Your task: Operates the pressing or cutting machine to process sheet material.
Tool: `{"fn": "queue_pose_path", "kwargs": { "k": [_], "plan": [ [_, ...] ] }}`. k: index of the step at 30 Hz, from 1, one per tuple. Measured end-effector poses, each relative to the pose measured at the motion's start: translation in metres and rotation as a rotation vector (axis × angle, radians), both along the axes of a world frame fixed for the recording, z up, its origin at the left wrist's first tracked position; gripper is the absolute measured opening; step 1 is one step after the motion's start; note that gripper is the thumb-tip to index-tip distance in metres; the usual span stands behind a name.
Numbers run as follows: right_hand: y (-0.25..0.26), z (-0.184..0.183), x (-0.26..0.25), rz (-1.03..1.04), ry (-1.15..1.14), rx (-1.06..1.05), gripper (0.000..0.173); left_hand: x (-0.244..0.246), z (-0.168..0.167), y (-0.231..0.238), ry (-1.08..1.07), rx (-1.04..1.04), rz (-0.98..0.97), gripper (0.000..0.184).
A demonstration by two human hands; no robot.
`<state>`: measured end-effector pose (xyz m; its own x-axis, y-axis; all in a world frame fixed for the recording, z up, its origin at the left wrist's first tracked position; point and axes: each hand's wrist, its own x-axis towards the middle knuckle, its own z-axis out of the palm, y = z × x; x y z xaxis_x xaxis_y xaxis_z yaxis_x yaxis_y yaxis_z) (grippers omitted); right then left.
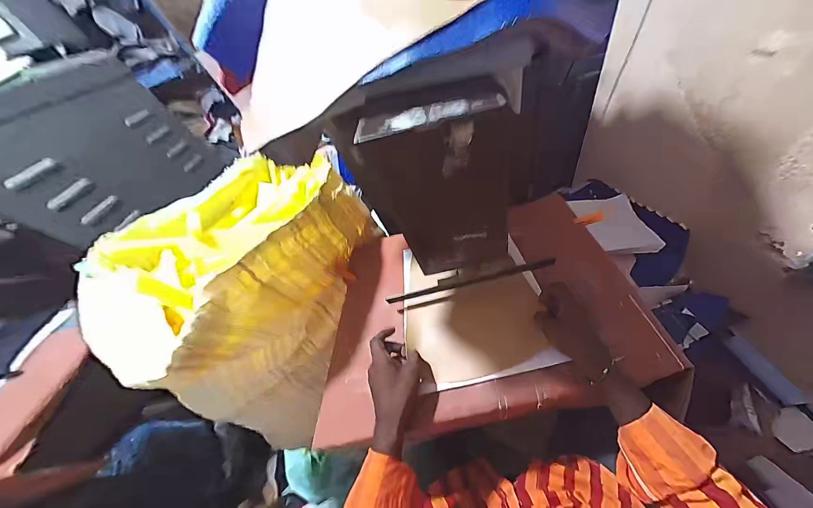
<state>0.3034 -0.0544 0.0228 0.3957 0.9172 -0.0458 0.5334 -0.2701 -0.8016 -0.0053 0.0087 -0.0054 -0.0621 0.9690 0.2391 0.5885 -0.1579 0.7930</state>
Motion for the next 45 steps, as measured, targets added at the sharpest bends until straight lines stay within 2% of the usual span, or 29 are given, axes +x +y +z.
{"fn": "queue_pose_path", "kwargs": {
  "k": [3,5,6,7,9,10,13,16,21,24,29,34,40,42,45],
  "plan": [
    [-0.017,0.017,-0.005,0.003,-0.016,-0.043,0.043,0.003,0.001,-0.003,-0.005,0.008,0.007,0.059],
    [-0.041,0.066,-0.014,0.029,0.059,-0.197,0.049,0.005,0.004,-0.007,-0.031,0.02,0.006,0.061],
    [-0.049,0.075,-0.018,0.037,0.081,-0.233,0.049,0.005,0.004,-0.009,-0.042,0.022,0.009,0.061],
    [-0.05,0.062,-0.021,0.02,0.054,-0.198,0.046,0.004,0.004,-0.01,-0.049,0.023,0.009,0.062],
    [-0.043,0.015,-0.025,-0.043,-0.075,-0.058,0.04,0.004,0.003,-0.013,-0.045,0.016,0.0,0.06],
    [-0.041,0.01,-0.024,-0.03,-0.072,-0.072,0.041,0.004,0.002,-0.013,-0.023,0.016,-0.006,0.06],
    [-0.037,0.018,-0.02,-0.033,0.024,-0.109,0.044,0.003,0.001,-0.011,0.066,0.049,-0.031,0.058],
    [-0.03,0.008,-0.008,-0.02,0.088,-0.063,0.045,0.004,0.001,-0.01,0.098,0.048,-0.035,0.058],
    [-0.028,0.0,0.007,0.002,0.147,-0.03,0.036,0.001,-0.003,-0.007,0.07,0.055,-0.012,0.059],
    [-0.028,-0.005,0.01,-0.046,0.234,0.055,0.035,-0.002,0.001,-0.004,-0.032,-0.009,0.006,0.057],
    [-0.024,-0.005,0.006,-0.073,0.144,-0.006,0.035,-0.006,0.003,0.005,-0.171,-0.139,0.0,0.06],
    [-0.022,-0.008,0.002,-0.108,0.059,0.005,0.04,0.002,0.007,0.001,-0.027,-0.103,0.044,0.054],
    [-0.025,-0.008,0.002,-0.122,0.091,0.046,0.03,0.001,0.0,-0.001,0.008,-0.01,0.044,0.052],
    [-0.039,-0.004,-0.005,-0.117,-0.051,0.097,0.029,-0.001,0.0,-0.02,0.089,0.095,-0.009,0.048],
    [-0.07,-0.014,-0.031,-0.088,-0.414,0.38,0.028,0.005,0.003,-0.069,0.323,0.283,-0.15,0.037]
  ]
}}
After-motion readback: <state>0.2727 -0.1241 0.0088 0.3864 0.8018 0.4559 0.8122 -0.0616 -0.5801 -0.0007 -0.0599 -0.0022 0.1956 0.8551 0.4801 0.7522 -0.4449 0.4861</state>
